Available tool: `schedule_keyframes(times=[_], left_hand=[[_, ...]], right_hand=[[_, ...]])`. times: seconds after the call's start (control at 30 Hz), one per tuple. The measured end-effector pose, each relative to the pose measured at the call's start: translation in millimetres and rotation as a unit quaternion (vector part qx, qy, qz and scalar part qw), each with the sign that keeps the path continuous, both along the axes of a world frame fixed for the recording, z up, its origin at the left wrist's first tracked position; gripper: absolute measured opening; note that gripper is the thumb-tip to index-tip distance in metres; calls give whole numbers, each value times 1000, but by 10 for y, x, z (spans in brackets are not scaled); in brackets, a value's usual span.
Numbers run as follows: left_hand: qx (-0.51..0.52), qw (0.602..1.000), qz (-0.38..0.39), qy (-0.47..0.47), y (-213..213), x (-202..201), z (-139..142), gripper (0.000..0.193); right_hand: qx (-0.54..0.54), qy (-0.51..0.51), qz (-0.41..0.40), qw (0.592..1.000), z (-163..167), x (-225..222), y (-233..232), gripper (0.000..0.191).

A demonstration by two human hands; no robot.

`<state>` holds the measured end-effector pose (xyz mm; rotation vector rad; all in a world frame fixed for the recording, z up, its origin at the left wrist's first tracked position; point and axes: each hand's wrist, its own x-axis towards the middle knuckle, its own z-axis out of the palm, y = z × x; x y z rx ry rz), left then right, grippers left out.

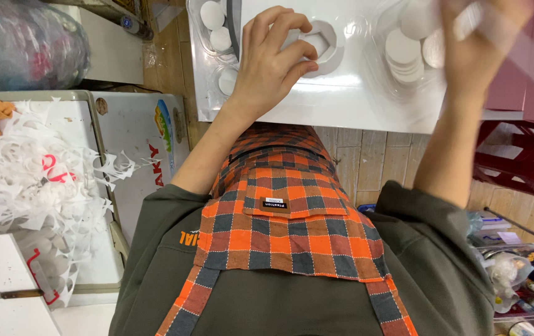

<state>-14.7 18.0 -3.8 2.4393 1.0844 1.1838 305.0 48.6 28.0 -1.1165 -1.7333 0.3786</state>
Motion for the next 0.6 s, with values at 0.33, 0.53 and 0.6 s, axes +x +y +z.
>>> schedule_keyframes(times=[0.33, 0.53, 0.6], left_hand=[[-20, 1000, -16, 4, -33, -36, 22, 16], [-24, 1000, -12, 8, -61, -40, 10, 14], [-11, 1000, -2, 17, -44, -43, 0, 10]], right_hand=[[-74, -86, 42, 993, -40, -594, -910, 14], [-42, -88, 68, 993, -218, -506, -859, 6], [-58, -36, 36, 997, -227, -367, -787, 6]])
